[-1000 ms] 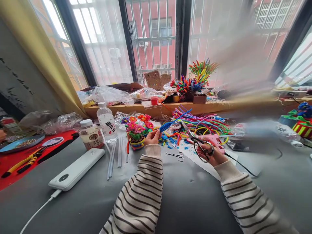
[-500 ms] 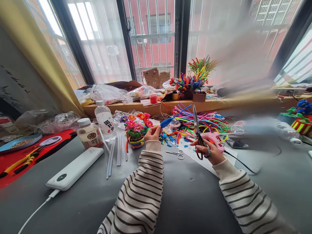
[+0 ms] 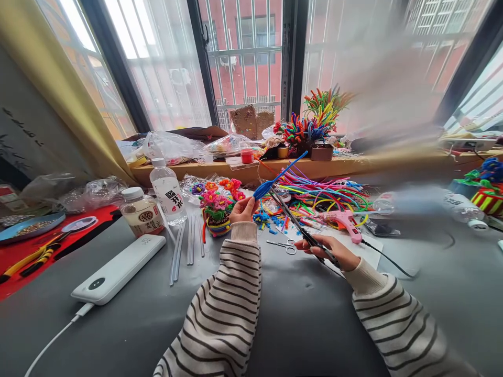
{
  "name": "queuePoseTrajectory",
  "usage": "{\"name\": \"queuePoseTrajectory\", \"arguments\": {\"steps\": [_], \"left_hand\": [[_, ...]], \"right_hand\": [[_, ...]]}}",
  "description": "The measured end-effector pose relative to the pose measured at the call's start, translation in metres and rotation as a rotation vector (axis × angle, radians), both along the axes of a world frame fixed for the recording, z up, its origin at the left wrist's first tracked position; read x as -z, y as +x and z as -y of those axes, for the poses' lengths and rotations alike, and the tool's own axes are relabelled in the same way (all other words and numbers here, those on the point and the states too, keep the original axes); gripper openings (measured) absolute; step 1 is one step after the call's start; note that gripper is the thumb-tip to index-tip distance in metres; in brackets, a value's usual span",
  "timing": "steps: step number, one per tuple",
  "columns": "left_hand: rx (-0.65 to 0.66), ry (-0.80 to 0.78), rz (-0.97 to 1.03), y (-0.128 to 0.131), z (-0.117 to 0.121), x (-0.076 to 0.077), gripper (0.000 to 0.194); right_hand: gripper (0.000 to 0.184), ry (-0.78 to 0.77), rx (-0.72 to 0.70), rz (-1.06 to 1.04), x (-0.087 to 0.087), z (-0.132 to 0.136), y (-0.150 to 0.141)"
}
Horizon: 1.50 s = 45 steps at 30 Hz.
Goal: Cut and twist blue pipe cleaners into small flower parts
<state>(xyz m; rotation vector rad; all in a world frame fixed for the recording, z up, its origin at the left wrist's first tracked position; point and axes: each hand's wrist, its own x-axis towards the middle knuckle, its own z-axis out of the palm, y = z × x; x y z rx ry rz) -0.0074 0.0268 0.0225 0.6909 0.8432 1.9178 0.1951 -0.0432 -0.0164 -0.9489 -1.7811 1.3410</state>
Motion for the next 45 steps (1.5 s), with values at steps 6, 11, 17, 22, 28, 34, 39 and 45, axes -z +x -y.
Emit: {"name": "queuePoseTrajectory", "arguments": {"steps": [6, 11, 17, 22, 28, 34, 39, 45], "left_hand": [[0.048, 0.043, -0.01, 0.002, 0.003, -0.001, 0.025], [0.114, 0.025, -0.072, 0.005, 0.002, 0.002, 0.028], [0.142, -0.001, -0.138, 0.01, 0.005, 0.003, 0.03], [0.181, -0.023, -0.219, 0.014, 0.008, 0.005, 0.03], [0.236, 0.008, -0.259, 0.017, 0.007, 0.011, 0.029], [0.249, 0.016, -0.23, 0.02, 0.007, 0.013, 0.032], [0.229, 0.029, -0.249, 0.021, 0.008, 0.014, 0.031], [0.237, 0.035, -0.268, 0.021, 0.008, 0.015, 0.029]], "right_hand": [[0.038, -0.008, -0.003, 0.062, -0.004, 0.004, -0.007], [0.038, -0.022, -0.008, 0.12, -0.006, 0.006, -0.01], [0.033, -0.034, 0.003, 0.077, -0.002, 0.004, -0.01], [0.033, -0.061, -0.001, 0.005, -0.001, 0.004, -0.011], [0.038, -0.108, 0.012, -0.041, 0.0, 0.007, -0.016], [0.038, -0.087, -0.009, -0.039, -0.001, 0.007, -0.016], [0.037, -0.098, -0.04, -0.039, 0.001, 0.007, -0.016], [0.033, -0.096, -0.061, -0.047, 0.004, 0.005, -0.016]]}}
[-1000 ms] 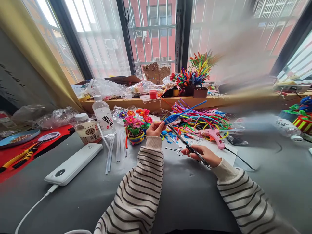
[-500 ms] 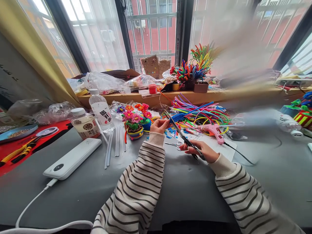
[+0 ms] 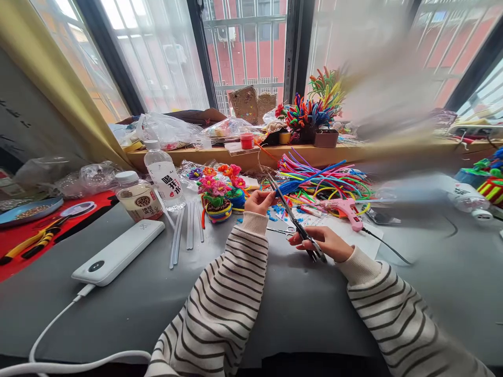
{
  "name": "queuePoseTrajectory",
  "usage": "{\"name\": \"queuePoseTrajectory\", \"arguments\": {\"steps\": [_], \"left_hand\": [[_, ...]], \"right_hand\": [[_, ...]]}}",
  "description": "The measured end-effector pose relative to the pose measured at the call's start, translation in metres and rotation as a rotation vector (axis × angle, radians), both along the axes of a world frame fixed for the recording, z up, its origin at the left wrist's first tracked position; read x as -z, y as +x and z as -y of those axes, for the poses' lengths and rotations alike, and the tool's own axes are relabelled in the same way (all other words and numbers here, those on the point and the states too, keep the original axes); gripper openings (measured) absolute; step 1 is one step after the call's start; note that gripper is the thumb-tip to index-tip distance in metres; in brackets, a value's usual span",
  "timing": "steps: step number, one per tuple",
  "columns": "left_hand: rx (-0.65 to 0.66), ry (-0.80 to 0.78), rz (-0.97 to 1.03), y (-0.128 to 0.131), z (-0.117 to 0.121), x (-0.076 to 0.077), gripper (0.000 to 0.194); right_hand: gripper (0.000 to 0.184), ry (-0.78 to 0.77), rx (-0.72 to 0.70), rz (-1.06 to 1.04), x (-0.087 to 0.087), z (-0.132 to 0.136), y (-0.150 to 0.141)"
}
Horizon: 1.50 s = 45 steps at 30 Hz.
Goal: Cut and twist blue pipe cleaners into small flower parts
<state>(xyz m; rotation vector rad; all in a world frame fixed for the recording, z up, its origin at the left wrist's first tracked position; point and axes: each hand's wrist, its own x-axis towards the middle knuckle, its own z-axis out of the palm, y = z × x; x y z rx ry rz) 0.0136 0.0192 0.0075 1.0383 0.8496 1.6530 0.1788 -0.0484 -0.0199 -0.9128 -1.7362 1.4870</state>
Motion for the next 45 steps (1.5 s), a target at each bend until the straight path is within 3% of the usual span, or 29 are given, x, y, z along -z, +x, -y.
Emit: {"name": "queuePoseTrajectory", "arguments": {"steps": [8, 21, 45], "left_hand": [[0.017, -0.046, -0.005, 0.0008, -0.0007, 0.003, 0.03], [-0.022, -0.053, -0.034, 0.0038, 0.004, 0.0012, 0.03], [0.028, -0.027, -0.063, 0.0003, 0.0013, 0.0035, 0.031]], "right_hand": [[0.034, -0.059, 0.004, 0.006, -0.0052, 0.0047, -0.0037], [0.042, 0.002, -0.028, -0.003, -0.003, 0.0043, -0.0067], [0.039, 0.069, 0.096, 0.052, -0.004, 0.0062, -0.0078]]}}
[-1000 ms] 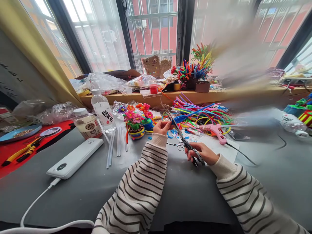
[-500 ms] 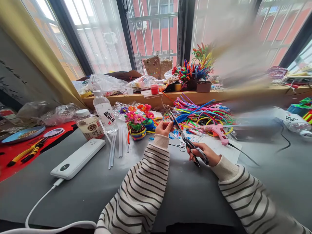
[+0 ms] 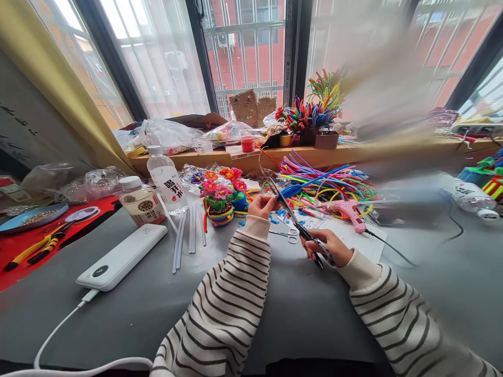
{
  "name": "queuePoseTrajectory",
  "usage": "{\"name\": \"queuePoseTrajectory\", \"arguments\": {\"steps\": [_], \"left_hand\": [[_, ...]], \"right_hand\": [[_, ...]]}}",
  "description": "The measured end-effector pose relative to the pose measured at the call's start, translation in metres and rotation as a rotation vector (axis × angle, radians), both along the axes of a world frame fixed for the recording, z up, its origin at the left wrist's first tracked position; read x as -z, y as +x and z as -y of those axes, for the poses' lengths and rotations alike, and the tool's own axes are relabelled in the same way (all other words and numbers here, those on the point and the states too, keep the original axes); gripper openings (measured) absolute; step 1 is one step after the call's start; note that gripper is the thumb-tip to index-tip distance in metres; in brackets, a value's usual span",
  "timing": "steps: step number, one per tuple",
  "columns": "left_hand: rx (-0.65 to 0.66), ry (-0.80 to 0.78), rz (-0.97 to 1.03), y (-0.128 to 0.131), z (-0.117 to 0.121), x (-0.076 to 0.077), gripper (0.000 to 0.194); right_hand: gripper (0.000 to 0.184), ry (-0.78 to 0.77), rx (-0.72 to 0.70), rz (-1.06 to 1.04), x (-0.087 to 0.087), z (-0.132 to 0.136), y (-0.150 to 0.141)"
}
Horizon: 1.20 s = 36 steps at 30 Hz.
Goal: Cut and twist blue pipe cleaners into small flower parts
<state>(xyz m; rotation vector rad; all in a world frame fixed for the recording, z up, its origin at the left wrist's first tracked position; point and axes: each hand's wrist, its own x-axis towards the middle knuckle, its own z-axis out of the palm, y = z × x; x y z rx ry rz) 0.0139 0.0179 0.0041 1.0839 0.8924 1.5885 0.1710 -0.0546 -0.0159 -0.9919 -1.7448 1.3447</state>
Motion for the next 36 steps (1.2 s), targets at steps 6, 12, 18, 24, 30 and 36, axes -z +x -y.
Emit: {"name": "queuePoseTrajectory", "arguments": {"steps": [6, 12, 18, 24, 30, 36], "left_hand": [[0.022, -0.003, 0.033, -0.0004, -0.0008, 0.0002, 0.033], [0.044, -0.012, 0.064, -0.0012, -0.001, -0.0013, 0.034], [0.089, -0.023, 0.04, -0.0004, 0.0015, -0.0032, 0.033], [0.108, -0.056, 0.058, -0.0003, 0.0016, -0.0036, 0.034], [0.137, -0.079, 0.053, -0.0015, 0.0004, -0.0039, 0.034], [0.169, -0.092, 0.024, -0.0028, 0.0014, -0.0053, 0.034]], "right_hand": [[0.034, -0.017, 0.004, -0.009, 0.0032, 0.0, 0.0005], [0.035, -0.017, -0.016, -0.041, 0.0025, 0.0004, -0.0024], [0.037, 0.008, -0.009, -0.06, 0.0007, 0.0, -0.0051], [0.034, -0.003, 0.02, -0.013, 0.004, 0.0006, -0.0026], [0.035, -0.013, -0.033, -0.069, 0.0061, -0.0012, -0.0033], [0.035, 0.002, -0.022, -0.052, 0.0073, -0.0024, -0.0041]]}}
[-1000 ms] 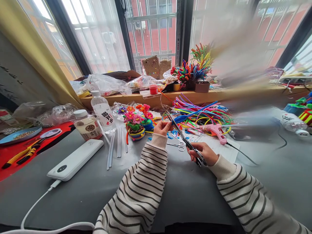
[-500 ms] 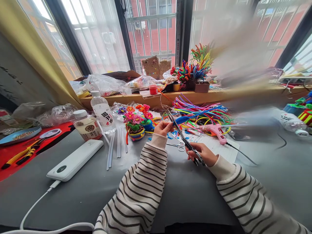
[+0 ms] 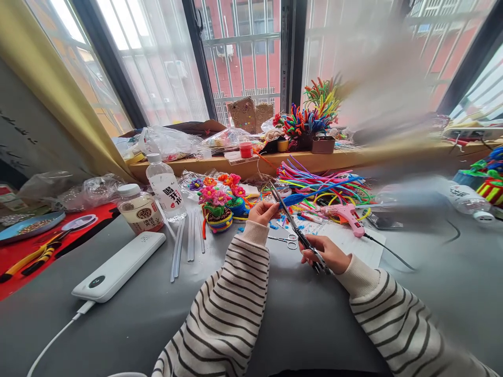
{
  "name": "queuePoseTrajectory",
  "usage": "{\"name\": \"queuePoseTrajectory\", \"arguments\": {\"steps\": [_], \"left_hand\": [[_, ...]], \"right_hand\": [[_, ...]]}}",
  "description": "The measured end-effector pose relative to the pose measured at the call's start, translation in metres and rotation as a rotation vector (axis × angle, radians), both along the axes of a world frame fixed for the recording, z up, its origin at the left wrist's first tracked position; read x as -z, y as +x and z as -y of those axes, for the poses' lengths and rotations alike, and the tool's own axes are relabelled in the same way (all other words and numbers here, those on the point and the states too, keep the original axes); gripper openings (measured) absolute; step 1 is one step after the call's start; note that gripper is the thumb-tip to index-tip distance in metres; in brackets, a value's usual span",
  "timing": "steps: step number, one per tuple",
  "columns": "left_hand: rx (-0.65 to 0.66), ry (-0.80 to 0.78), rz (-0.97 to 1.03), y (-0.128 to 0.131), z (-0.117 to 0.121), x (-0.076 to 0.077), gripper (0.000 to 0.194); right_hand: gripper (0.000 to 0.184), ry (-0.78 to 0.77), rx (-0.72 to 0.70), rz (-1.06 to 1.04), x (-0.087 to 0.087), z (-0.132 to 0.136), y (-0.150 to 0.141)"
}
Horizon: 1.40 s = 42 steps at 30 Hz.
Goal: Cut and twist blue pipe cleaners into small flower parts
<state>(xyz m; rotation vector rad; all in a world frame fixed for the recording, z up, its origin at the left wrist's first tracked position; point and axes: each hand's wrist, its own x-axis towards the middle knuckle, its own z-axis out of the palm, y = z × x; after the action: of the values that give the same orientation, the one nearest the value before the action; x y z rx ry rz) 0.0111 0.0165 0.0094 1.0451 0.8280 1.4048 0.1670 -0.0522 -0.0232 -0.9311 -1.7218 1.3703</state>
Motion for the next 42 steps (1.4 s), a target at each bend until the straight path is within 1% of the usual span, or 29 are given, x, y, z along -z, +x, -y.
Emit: {"name": "queuePoseTrajectory", "arguments": {"steps": [3, 6, 13, 21, 27, 31, 35, 39, 42], "left_hand": [[-0.009, 0.0, -0.001, -0.0001, -0.0002, 0.0004, 0.034], [-0.013, 0.001, -0.001, 0.0001, -0.001, 0.0007, 0.034], [0.006, 0.014, -0.005, -0.0006, -0.0005, 0.0011, 0.033], [-0.023, 0.004, 0.002, 0.0019, -0.0012, 0.0027, 0.034], [-0.001, 0.011, 0.028, -0.0007, 0.0005, -0.0001, 0.035], [0.029, 0.008, 0.004, -0.003, 0.0019, -0.0008, 0.034], [0.044, 0.015, -0.008, -0.0026, 0.0035, -0.0002, 0.032], [0.014, 0.008, 0.01, -0.0002, 0.0028, 0.0015, 0.033], [-0.014, 0.004, -0.003, 0.0013, 0.0001, 0.0036, 0.035]], "right_hand": [[0.035, 0.02, 0.042, 0.03, -0.0008, 0.0016, -0.0005], [0.034, 0.016, 0.052, 0.01, -0.0004, 0.0024, -0.0013], [0.037, -0.019, -0.022, -0.063, 0.0012, 0.0, -0.0018], [0.032, -0.003, 0.002, -0.054, -0.0026, 0.0016, -0.0056], [0.031, -0.002, -0.03, -0.049, 0.0036, -0.0007, -0.0025], [0.037, -0.001, -0.063, -0.048, 0.0061, -0.0024, 0.0002], [0.034, -0.019, -0.03, -0.041, 0.0043, -0.0025, -0.0008], [0.03, -0.008, 0.008, -0.019, 0.0017, -0.0027, -0.0022], [0.028, -0.018, 0.01, -0.073, 0.0017, -0.003, -0.0027]]}}
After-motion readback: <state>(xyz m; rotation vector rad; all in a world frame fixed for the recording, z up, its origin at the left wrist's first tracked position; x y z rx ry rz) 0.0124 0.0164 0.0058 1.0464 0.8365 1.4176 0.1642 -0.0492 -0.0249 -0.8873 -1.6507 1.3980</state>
